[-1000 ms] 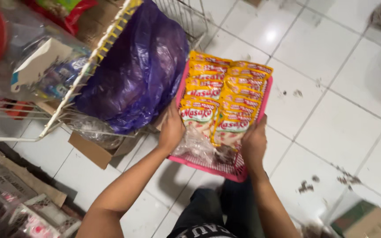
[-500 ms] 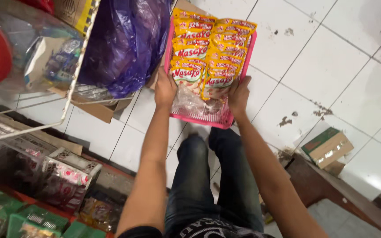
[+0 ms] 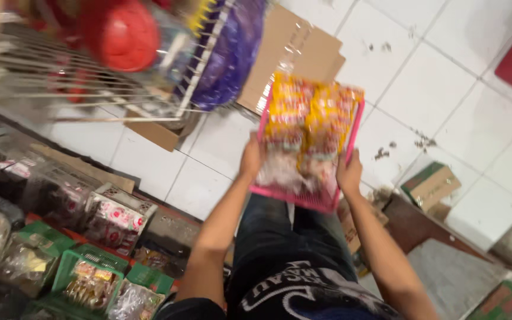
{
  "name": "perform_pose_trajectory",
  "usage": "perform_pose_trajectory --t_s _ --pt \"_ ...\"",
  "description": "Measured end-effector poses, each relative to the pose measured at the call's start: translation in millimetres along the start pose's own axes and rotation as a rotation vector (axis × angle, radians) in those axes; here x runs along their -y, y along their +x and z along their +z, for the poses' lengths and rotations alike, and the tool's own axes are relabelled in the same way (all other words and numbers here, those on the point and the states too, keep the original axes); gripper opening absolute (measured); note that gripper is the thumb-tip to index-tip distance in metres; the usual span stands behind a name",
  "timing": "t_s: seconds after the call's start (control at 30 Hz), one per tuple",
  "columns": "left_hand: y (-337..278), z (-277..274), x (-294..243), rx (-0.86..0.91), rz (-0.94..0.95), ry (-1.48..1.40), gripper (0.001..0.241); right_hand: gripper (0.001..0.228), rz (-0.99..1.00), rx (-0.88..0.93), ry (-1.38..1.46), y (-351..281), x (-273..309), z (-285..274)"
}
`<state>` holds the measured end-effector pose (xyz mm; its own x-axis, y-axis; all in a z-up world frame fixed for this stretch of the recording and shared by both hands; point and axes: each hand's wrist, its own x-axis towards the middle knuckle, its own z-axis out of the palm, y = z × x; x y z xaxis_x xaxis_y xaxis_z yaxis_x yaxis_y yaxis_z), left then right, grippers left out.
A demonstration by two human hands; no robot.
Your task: The person handles packets of seasoning, placing them into a pink basket, and then sorts small white seasoning bags into a crate on the floor.
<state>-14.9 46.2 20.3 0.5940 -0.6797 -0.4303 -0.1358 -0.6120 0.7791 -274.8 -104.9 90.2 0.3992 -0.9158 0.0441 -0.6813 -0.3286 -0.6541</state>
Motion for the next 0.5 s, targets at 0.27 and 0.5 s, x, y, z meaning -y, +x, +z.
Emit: perform_pose_trajectory --t_s 0.27,0.5 --pt "-79 -52 4 -0.154 0.122 0.019 0.027 0.025 0.129 0.125 -0.094 -60 87 -40" --pt "-122 -74 21 -0.218 -0.043 -0.089 0.035 0.029 -0.072 0.259 -0.113 -22 117 -38"
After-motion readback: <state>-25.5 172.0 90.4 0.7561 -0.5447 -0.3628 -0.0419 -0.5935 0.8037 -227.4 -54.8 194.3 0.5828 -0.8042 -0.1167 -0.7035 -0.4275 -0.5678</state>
